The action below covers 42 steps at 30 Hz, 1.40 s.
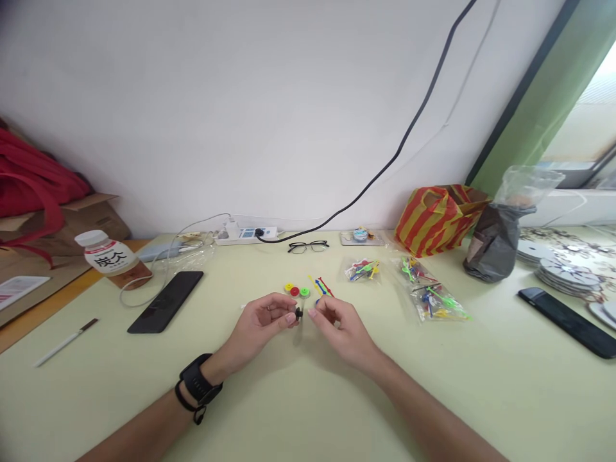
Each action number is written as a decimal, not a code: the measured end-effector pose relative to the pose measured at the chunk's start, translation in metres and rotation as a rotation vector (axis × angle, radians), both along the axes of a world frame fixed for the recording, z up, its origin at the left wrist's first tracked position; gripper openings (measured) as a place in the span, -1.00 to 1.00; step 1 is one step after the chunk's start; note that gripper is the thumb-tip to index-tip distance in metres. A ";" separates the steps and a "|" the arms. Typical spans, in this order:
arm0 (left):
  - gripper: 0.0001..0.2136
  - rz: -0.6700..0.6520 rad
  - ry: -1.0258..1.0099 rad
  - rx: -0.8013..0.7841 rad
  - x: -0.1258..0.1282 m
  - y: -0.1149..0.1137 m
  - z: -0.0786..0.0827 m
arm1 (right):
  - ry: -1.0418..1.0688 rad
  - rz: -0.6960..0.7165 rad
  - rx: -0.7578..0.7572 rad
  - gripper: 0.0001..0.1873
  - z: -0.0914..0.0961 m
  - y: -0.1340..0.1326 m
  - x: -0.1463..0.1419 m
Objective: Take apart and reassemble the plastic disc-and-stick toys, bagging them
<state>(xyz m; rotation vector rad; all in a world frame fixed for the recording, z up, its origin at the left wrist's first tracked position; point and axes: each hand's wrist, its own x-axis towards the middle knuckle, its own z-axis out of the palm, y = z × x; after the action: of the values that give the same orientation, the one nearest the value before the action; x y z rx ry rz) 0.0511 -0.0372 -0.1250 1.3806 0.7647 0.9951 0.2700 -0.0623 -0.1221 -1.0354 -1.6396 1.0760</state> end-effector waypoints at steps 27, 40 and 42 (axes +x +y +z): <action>-0.73 0.001 -0.016 -0.050 0.001 -0.002 0.000 | -0.082 0.026 0.190 -0.59 -0.011 -0.004 0.002; -0.76 -0.029 -0.001 -0.004 0.002 -0.003 -0.001 | 0.015 0.054 0.045 -0.83 -0.001 -0.007 -0.007; -0.77 -0.039 -0.006 -0.002 0.002 -0.003 -0.001 | -0.010 0.058 0.054 -0.84 -0.003 -0.007 -0.007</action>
<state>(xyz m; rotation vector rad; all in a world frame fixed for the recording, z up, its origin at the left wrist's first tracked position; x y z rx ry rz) 0.0527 -0.0405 -0.1261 1.3852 0.7321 0.9674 0.2633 -0.0692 -0.1247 -0.9648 -1.7062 1.0598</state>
